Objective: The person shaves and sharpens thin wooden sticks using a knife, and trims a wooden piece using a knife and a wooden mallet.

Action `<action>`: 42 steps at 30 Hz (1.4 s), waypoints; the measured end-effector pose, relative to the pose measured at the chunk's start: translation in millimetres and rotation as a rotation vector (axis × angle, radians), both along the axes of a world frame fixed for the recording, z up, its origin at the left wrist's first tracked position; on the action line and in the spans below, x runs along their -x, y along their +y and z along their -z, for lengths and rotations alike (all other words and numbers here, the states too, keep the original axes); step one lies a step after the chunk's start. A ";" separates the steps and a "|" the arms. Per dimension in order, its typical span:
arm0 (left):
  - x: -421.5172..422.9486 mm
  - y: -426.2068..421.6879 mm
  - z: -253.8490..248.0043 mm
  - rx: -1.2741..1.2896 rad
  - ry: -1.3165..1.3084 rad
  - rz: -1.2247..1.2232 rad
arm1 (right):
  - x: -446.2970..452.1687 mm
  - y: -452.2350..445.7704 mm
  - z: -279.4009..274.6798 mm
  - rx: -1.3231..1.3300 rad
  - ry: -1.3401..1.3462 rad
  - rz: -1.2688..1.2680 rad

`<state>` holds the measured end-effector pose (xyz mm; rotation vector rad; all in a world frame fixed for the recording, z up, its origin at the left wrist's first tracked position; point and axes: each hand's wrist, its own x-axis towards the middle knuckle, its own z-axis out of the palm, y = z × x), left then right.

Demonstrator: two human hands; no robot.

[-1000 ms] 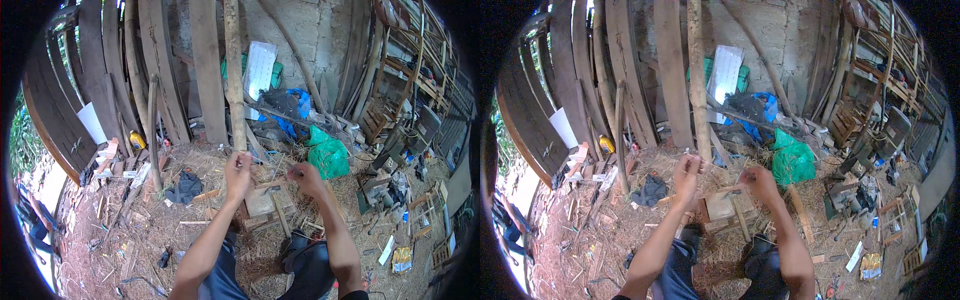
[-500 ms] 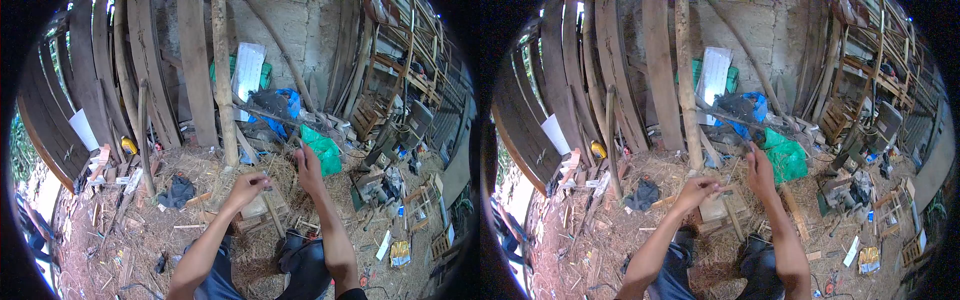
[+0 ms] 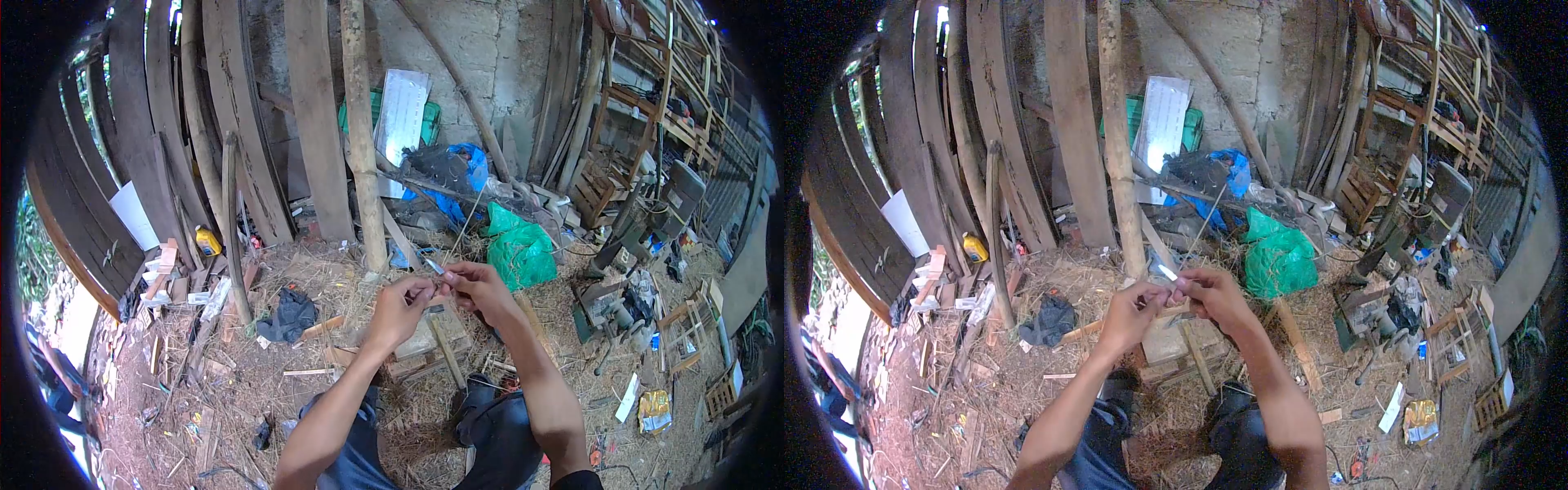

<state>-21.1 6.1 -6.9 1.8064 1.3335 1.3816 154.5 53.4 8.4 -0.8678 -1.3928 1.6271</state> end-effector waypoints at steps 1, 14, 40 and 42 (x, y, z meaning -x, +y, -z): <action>0.0 -1.9 -0.8 0.000 -0.001 0.001 | -3.3 0.8 -2.4 0.005 0.019 0.038; -2.9 -5.7 -1.0 0.341 -0.219 0.212 | -24.9 11.1 -9.0 0.051 -0.022 0.088; 8.5 -5.8 -8.0 0.490 -0.241 0.256 | -29.6 23.5 -2.6 -0.040 -0.069 0.022; 0.0 -4.4 -4.7 0.504 -0.245 0.246 | -23.4 21.6 0.8 -0.024 -0.064 0.098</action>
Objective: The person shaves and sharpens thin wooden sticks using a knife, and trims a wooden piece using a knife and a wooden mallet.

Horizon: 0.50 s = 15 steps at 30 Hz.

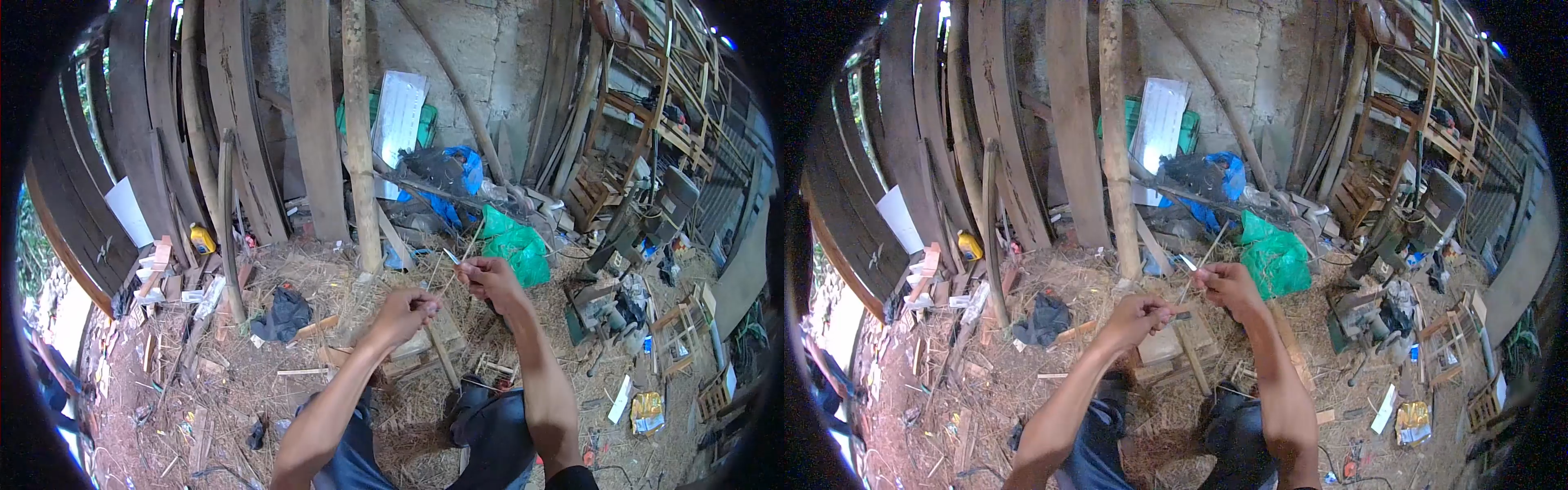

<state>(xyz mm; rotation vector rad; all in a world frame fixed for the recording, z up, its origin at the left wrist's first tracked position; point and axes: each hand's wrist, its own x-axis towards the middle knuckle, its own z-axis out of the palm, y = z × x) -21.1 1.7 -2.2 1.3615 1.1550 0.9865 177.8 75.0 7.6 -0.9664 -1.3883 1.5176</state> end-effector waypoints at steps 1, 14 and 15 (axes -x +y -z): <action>-0.6 -0.3 3.6 0.006 -0.001 0.006 | 1.5 -3.9 1.0 -0.002 -0.017 -0.042; 9.6 -9.3 0.6 -0.036 0.065 0.112 | -85.9 43.6 16.7 -0.133 0.153 0.361; 15.6 -9.6 -0.7 0.013 0.027 0.098 | -83.3 45.7 23.4 -0.146 0.162 0.351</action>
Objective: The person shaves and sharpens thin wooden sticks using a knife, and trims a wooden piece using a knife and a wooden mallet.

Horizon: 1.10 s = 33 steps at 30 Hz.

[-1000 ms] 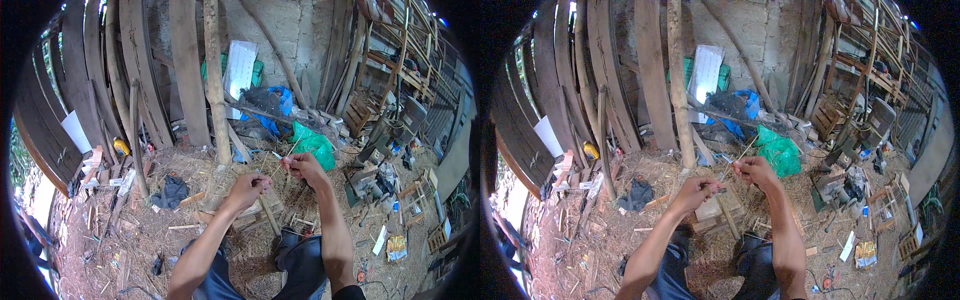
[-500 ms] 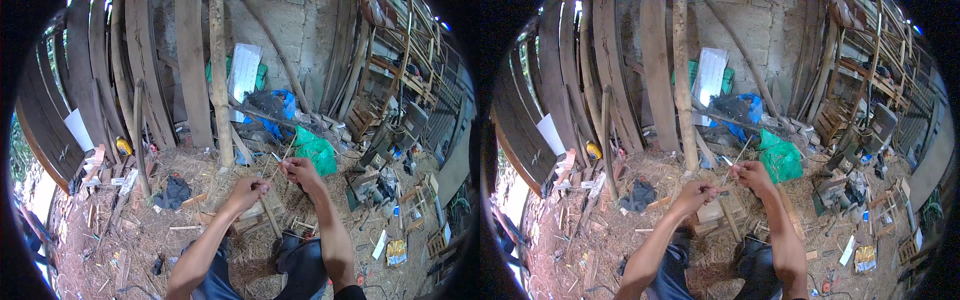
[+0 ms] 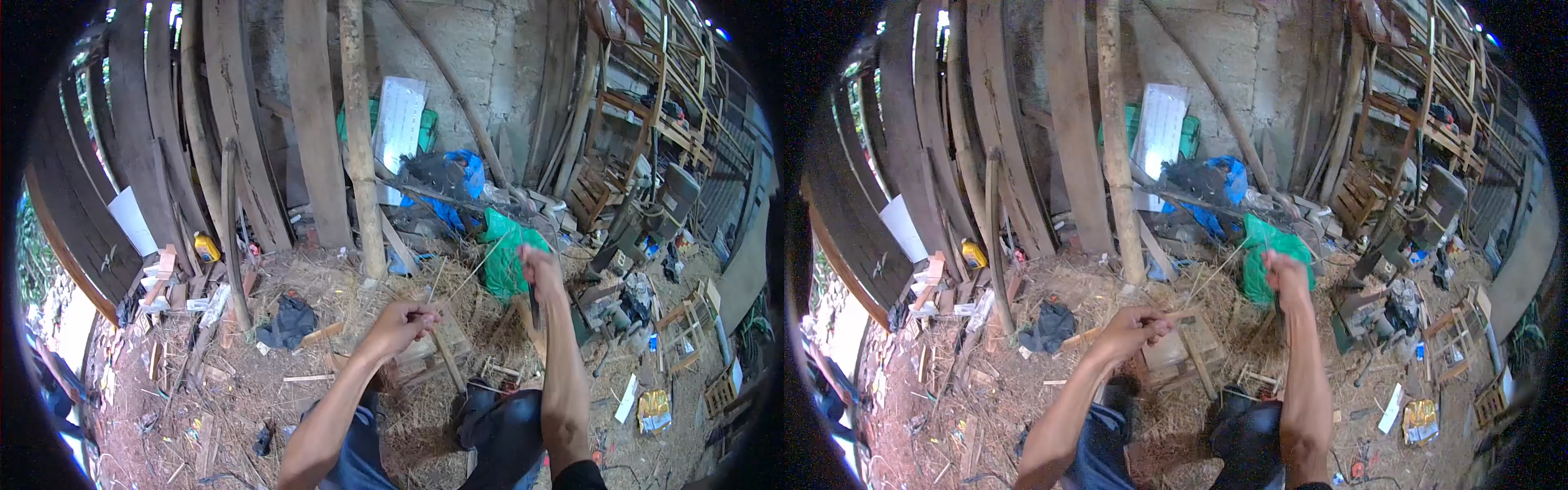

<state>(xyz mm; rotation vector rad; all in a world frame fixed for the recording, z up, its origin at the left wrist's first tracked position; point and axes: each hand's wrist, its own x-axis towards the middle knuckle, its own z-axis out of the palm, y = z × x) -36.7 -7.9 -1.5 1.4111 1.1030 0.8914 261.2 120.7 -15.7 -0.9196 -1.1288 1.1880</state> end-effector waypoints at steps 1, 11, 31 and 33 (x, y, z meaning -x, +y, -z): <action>3.4 4.1 2.1 -0.008 -0.006 -0.008 | -0.7 -6.1 12.9 0.064 -0.005 0.048; -10.6 18.5 6.2 0.023 -0.238 -0.156 | 39.0 -22.0 8.9 -0.429 -0.506 0.189; -2.9 43.4 23.5 -0.207 -0.349 -0.315 | 80.9 -29.4 38.0 0.075 -0.652 -0.337; -5.2 46.5 26.8 -0.216 -0.311 -0.352 | 96.7 -38.5 27.5 -0.053 -0.627 -0.333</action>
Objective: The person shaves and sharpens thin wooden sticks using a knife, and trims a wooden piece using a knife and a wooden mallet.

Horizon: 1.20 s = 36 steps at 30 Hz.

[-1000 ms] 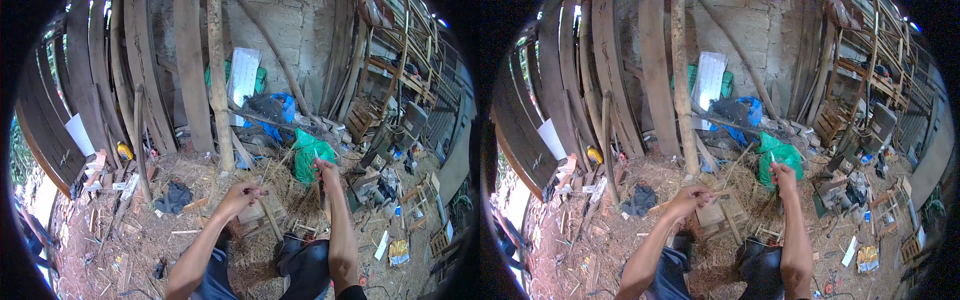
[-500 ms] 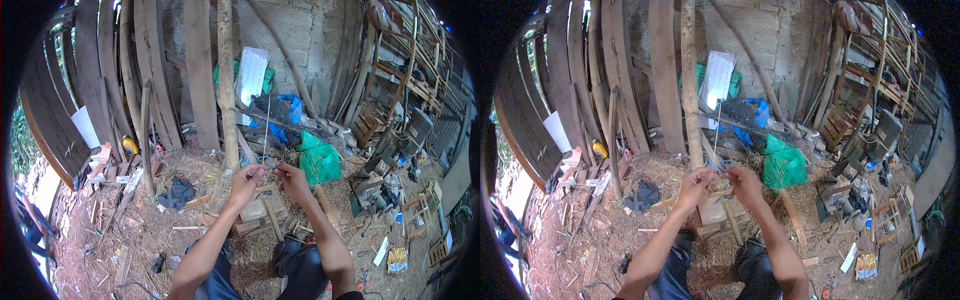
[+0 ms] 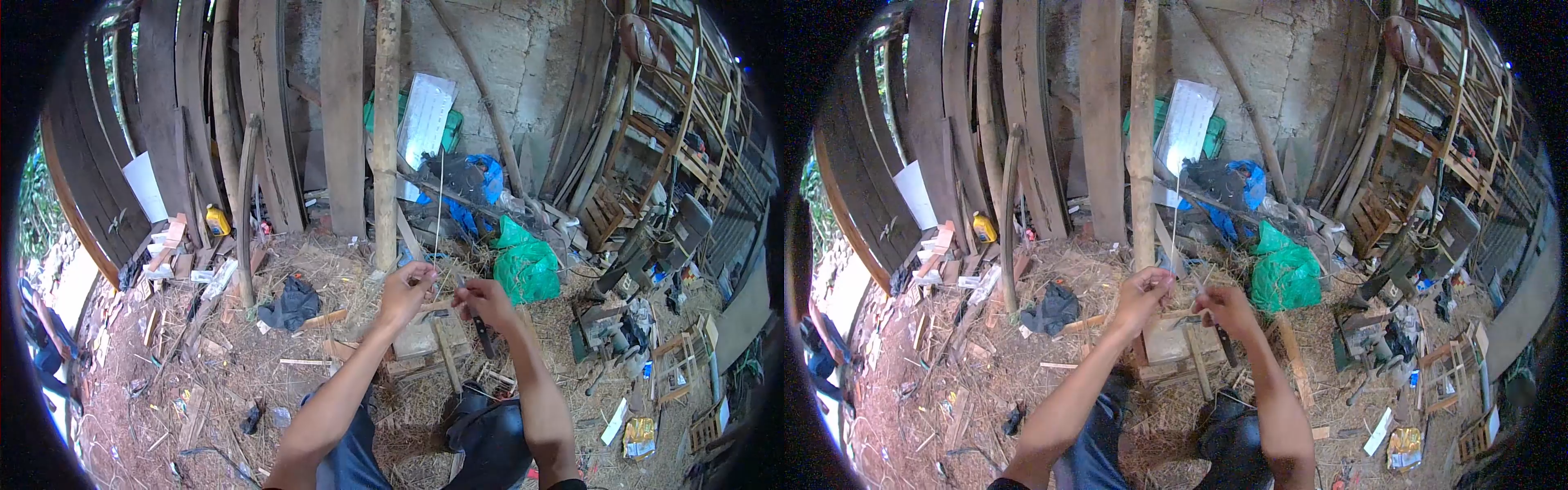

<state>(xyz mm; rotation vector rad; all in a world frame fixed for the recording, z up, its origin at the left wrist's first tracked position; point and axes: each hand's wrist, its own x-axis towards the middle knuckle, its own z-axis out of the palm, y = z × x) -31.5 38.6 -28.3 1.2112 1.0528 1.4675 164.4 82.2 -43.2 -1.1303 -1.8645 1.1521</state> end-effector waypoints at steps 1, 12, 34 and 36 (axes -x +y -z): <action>-1.6 0.7 -1.5 0.001 0.039 -0.036 | 8.1 -4.2 -5.2 0.036 0.059 -0.019; -7.3 2.3 -3.0 -0.196 0.225 -0.227 | 32.6 -27.1 -26.3 0.149 0.147 -0.195; -16.9 -24.4 -18.2 0.034 0.099 0.237 | 16.2 -17.2 -44.0 -0.107 0.421 0.244; -17.6 -24.0 -18.0 0.011 0.129 0.230 | 16.6 -17.4 -42.0 -0.077 0.420 0.233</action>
